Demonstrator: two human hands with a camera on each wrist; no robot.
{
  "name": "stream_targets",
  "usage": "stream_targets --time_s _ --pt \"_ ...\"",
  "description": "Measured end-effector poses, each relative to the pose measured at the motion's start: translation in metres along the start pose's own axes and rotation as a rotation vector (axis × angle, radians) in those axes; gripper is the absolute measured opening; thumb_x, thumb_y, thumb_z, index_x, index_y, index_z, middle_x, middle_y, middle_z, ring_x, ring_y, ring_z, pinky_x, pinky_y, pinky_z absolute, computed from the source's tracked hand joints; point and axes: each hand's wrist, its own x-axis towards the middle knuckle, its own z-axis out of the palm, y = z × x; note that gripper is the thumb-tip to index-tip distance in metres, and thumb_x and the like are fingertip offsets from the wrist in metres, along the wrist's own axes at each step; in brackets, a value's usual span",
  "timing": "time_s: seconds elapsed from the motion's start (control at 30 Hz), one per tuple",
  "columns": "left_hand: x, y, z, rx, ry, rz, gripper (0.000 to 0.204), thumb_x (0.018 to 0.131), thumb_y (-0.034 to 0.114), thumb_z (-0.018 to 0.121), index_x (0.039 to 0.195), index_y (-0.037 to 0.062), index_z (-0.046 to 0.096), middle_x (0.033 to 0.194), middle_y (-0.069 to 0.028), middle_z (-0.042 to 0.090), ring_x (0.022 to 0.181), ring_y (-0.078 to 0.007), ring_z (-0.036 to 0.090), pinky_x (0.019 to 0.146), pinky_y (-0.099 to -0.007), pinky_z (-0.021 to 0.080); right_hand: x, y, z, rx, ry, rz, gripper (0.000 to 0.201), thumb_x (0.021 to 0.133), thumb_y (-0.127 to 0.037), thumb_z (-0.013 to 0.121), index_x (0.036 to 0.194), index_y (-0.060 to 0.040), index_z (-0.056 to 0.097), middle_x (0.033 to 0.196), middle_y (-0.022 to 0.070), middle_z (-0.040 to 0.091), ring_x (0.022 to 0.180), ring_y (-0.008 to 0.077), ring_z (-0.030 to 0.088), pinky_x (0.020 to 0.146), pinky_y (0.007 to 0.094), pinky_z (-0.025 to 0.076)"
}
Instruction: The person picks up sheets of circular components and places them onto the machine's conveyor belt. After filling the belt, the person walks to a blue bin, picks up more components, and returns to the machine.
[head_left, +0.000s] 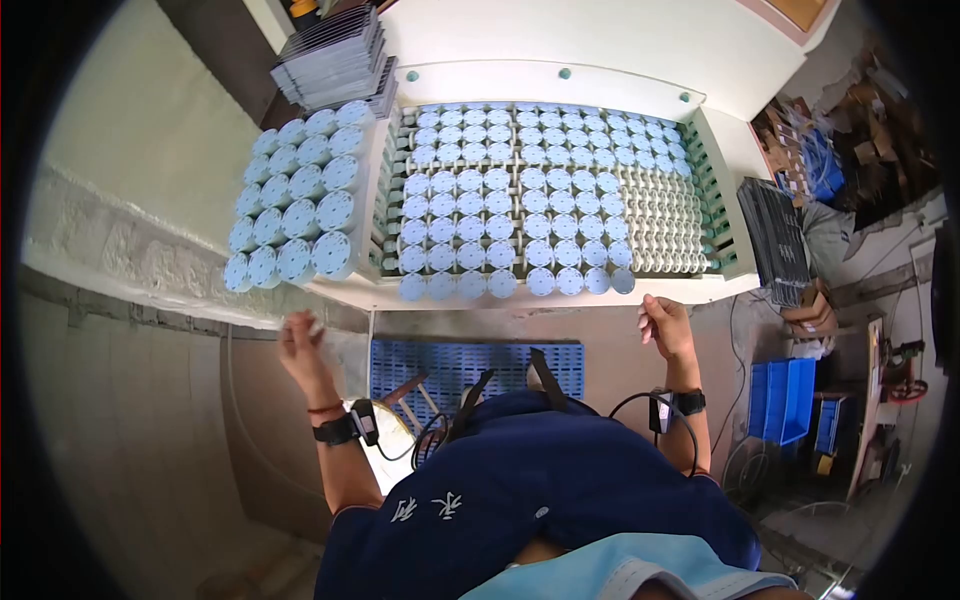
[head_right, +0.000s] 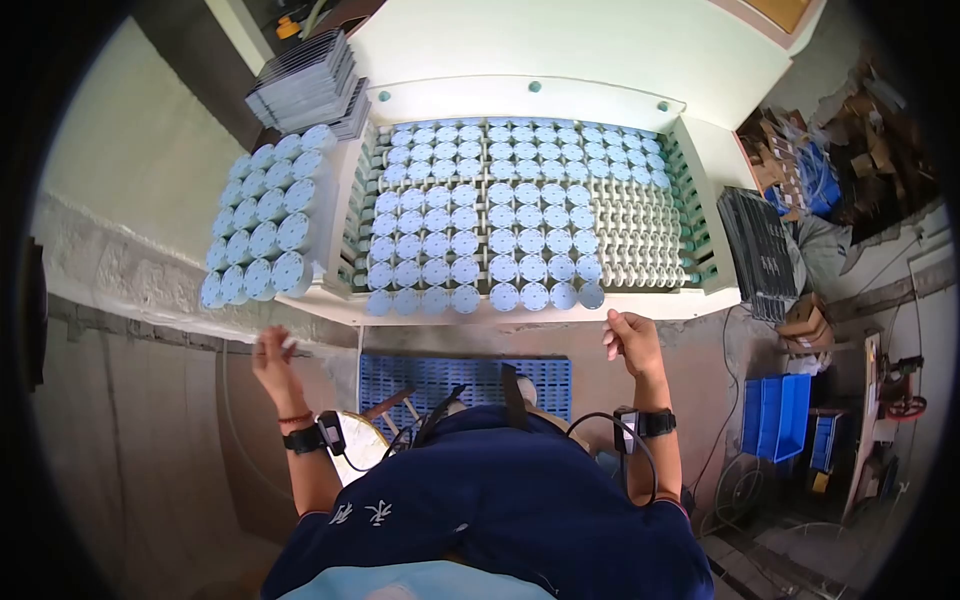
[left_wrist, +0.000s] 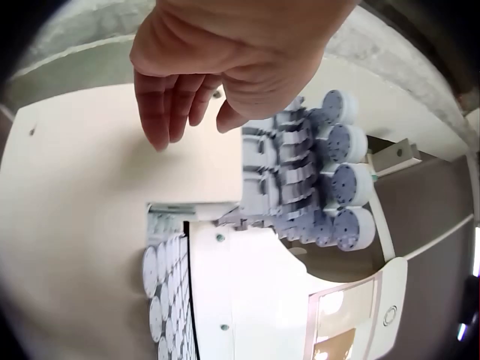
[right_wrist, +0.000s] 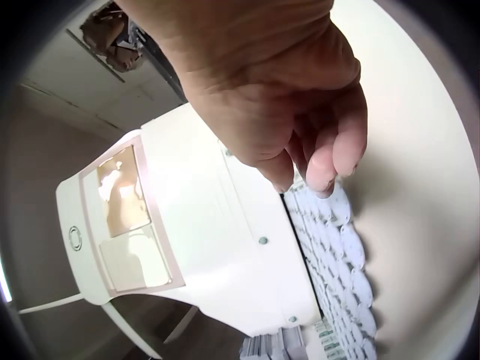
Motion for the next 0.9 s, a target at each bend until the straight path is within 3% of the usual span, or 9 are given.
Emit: stream_targets --time_s 0.1,0.23,0.3,0.37,0.47,0.63,0.67,0.77,0.9 --pt "0.005 0.067 0.001 0.004 0.137 0.361 0.029 0.091 0.02 0.052 0.11 -0.0021 0.053 0.109 -0.0111 0.058 0.098 -0.0159 0.055 0.078 -0.0287 0.048 -0.001 -0.047 0.062 -0.122 -0.233 -0.11 0.029 0.086 -0.026 0.06 0.079 0.0021 0.061 0.06 0.006 0.058 0.043 0.0089 0.052 0.041 0.0179 0.041" --pt "0.03 0.107 0.006 0.099 0.144 0.621 0.039 0.092 0.017 0.05 0.124 -0.0053 0.044 0.123 -0.0162 0.049 0.11 -0.0196 0.049 0.087 -0.0309 0.045 0.009 -0.102 0.177 -0.194 -0.541 -0.267 0.031 0.083 -0.03 0.064 0.08 0.0007 0.06 0.064 0.0035 0.057 0.052 0.0087 0.054 0.046 0.0213 0.045" --pt "0.047 0.11 0.007 0.241 0.118 0.67 0.043 0.091 0.022 0.052 0.123 -0.006 0.045 0.121 -0.0164 0.051 0.106 -0.0197 0.052 0.085 -0.0301 0.045 0.006 -0.132 0.237 -0.241 -0.619 -0.315 0.034 0.08 -0.033 0.066 0.083 0.0008 0.06 0.066 0.0039 0.058 0.052 0.0092 0.055 0.046 0.0212 0.046" --pt "0.04 0.122 0.011 0.358 0.009 0.567 0.044 0.091 0.025 0.053 0.12 -0.0065 0.048 0.118 -0.0178 0.053 0.103 -0.0206 0.054 0.084 -0.03 0.045 0.008 -0.144 0.291 -0.252 -0.639 -0.333 0.038 0.078 -0.035 0.068 0.084 0.0014 0.06 0.066 0.0046 0.059 0.051 0.0099 0.055 0.045 0.0214 0.047" --pt "0.025 0.133 0.021 0.474 -0.032 0.545 0.045 0.09 0.029 0.054 0.116 -0.0068 0.052 0.115 -0.0204 0.055 0.099 -0.0226 0.056 0.081 -0.0306 0.046 0.012 -0.151 0.338 -0.289 -0.607 -0.314 0.042 0.075 -0.037 0.07 0.075 0.0033 0.059 0.063 0.0066 0.058 0.049 0.0109 0.056 0.041 0.0232 0.047" --pt "0.022 0.127 0.017 0.595 -0.032 0.793 0.043 0.09 0.031 0.053 0.113 -0.0059 0.054 0.118 -0.0227 0.052 0.106 -0.0268 0.054 0.082 -0.033 0.046 0.021 -0.147 0.347 -0.179 -0.568 -0.215 0.035 0.077 -0.028 0.07 0.071 0.0057 0.06 0.061 0.0098 0.06 0.048 0.0138 0.058 0.039 0.0249 0.049" --pt "0.019 0.129 0.017 0.571 -0.058 0.755 0.041 0.09 0.03 0.053 0.114 -0.0037 0.054 0.121 -0.0227 0.05 0.111 -0.028 0.051 0.084 -0.0338 0.046 0.022 -0.149 0.344 -0.192 -0.559 -0.191 0.031 0.08 -0.024 0.067 0.078 0.0068 0.06 0.067 0.0114 0.061 0.051 0.0153 0.059 0.042 0.0261 0.051" --pt "0.017 0.126 0.019 0.437 -0.058 0.66 0.038 0.091 0.027 0.053 0.116 -0.0011 0.053 0.115 -0.0206 0.054 0.102 -0.0229 0.055 0.08 -0.0302 0.047 0.037 -0.144 0.323 0.118 -0.523 -0.13 0.032 0.081 -0.025 0.065 0.085 0.0051 0.058 0.074 0.011 0.061 0.052 0.0137 0.059 0.046 0.0263 0.053" --pt "0.027 0.117 0.013 0.442 -0.088 0.59 0.039 0.09 0.024 0.054 0.119 -0.0024 0.05 0.103 -0.0132 0.061 0.081 -0.0113 0.055 0.068 -0.0233 0.045 0.051 -0.131 0.251 0.335 -0.387 -0.173 0.029 0.086 -0.02 0.06 0.096 0.0061 0.053 0.074 0.0116 0.06 0.053 0.0169 0.06 0.051 0.0297 0.055"
